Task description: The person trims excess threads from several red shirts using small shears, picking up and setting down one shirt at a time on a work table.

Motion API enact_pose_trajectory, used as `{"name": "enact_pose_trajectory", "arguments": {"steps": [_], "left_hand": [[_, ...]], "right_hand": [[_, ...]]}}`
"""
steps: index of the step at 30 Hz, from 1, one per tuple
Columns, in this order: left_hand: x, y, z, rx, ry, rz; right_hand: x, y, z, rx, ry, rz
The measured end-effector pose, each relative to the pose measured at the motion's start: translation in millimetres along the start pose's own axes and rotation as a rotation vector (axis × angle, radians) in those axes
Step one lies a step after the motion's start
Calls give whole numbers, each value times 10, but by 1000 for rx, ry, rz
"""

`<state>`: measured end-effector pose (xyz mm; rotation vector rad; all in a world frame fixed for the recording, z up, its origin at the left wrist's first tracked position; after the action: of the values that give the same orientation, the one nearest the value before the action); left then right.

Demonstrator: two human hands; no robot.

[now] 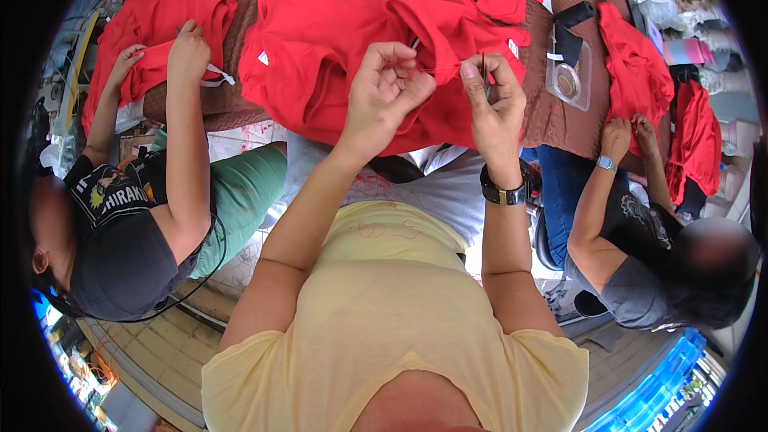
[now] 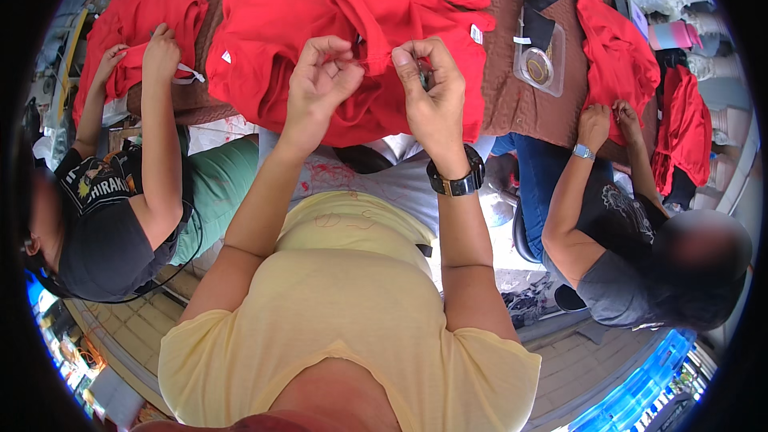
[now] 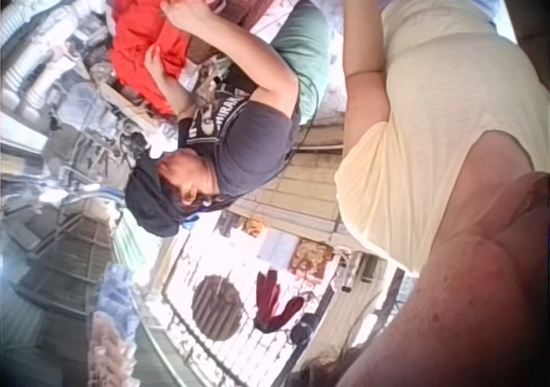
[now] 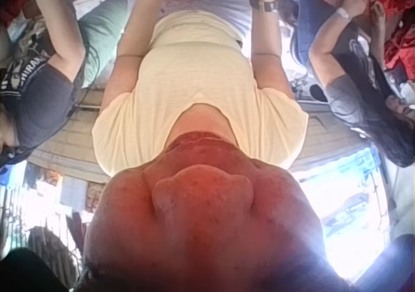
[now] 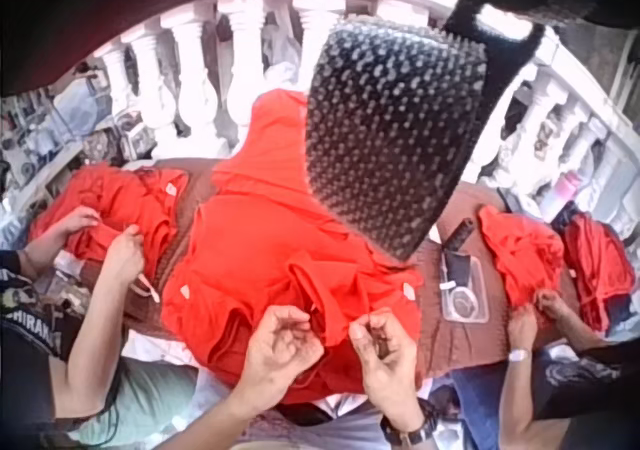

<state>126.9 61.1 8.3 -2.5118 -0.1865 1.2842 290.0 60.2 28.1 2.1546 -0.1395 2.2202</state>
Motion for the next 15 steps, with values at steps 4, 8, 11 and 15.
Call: {"name": "enact_pose_trajectory", "arguments": {"steps": [4, 8, 11, 15], "left_hand": [[-17, -11, -104, -6, -327, -46], [-6, 45, -127, -16, -279, -37], [-26, 73, -164, -22, -232, -47], [2, 59, -137, -43, -147, -80]], "right_hand": [[62, 47, -3, -13, 38, 57], [51, 72, -1, -9, 26, 57], [62, 84, -2, -13, 23, 70], [247, 107, -50, -225, 269, 324]]}}
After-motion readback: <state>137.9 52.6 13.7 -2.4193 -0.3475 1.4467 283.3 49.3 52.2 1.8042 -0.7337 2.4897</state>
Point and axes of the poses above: each hand's wrist, its own y-axis away from the middle knuckle, its own z-axis out of the back of the hand, x = y × z, the point moved 3 cm from there along -y, towards the middle knuckle, and after that the axes turned 12 degrees about -z, right-handed, at the moved point
